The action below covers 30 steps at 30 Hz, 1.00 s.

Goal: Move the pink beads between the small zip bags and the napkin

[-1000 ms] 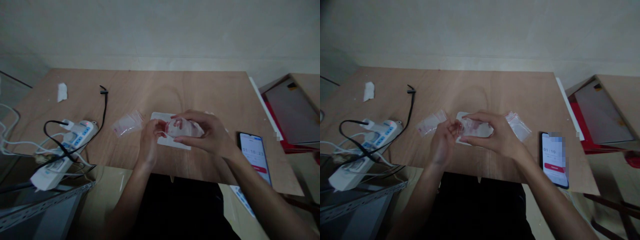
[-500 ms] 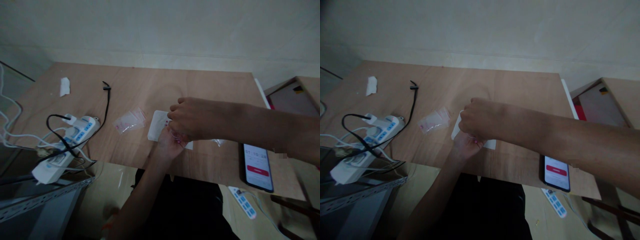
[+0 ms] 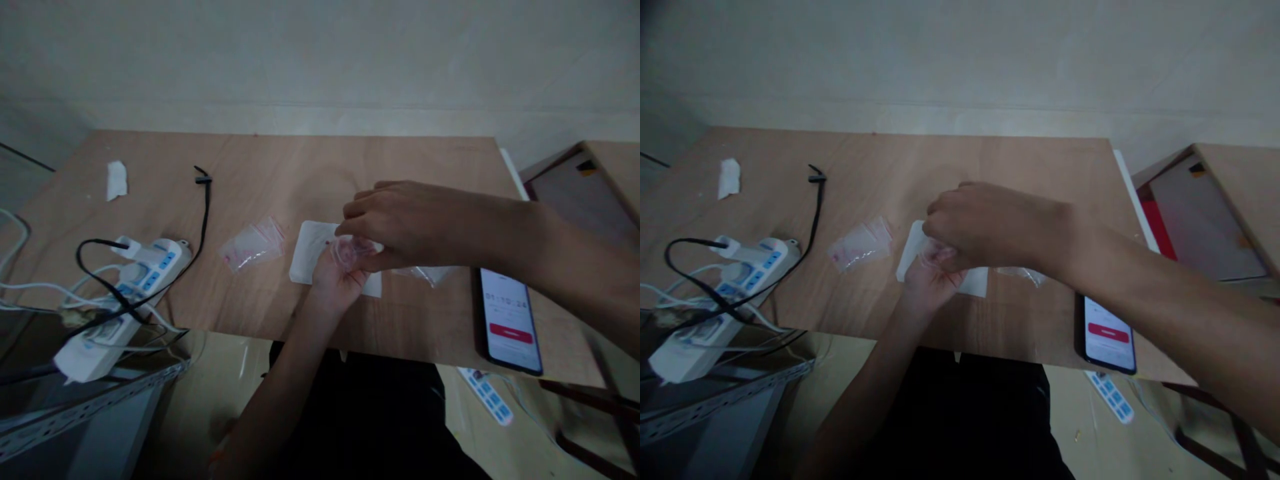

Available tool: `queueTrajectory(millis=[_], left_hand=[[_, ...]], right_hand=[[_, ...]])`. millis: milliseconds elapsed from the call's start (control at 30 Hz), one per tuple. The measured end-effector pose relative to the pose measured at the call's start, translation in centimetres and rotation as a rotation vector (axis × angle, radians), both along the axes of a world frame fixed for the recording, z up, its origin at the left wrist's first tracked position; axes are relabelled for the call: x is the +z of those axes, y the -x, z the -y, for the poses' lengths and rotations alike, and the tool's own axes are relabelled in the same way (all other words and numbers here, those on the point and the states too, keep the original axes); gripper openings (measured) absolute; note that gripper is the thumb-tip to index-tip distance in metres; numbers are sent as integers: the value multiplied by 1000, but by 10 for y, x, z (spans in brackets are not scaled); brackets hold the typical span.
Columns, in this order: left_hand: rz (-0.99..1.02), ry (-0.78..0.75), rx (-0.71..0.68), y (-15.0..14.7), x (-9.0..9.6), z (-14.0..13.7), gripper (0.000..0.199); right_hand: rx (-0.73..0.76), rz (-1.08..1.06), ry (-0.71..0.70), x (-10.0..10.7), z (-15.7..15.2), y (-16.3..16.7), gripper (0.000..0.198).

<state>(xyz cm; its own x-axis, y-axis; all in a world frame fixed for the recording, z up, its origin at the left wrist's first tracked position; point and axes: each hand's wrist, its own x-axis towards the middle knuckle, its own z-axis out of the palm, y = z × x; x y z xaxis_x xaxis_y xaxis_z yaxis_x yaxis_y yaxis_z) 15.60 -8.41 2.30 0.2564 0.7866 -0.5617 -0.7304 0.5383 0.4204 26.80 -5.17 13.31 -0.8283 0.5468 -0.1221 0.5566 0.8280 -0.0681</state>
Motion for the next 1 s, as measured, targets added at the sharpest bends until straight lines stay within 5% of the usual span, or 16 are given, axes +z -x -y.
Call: queueTrajectory(millis=[100,167,267,367,533,833,1000], left_hand=[[-203,-49,-79,3,-4,-8,40],[-574,-209,-102,7,-12,-13,42],[-1236,-647,-143,13,-29,-20,35],[-1578,-967,-285,15,-46,-26,27],[-1728,-1084,-399,13,-59,-31,22],[-1859,-1140,-401,14,-61,-27,28],[-1920,-1065,-230,45,-44,-30,33]], right_hand=[[-219,-256,32,-2,11,-31,31],[-473,-455,-17,-15,24,-57,43],[-879,-640,-125,-58,48,-86,54],[-1172,-672,-210,-117,68,-90,55],[-1242,-412,-249,-175,80,-62,67],[-1303,-273,-147,-175,79,-51,65],[-1350,-415,-183,-174,81,-51,73]])
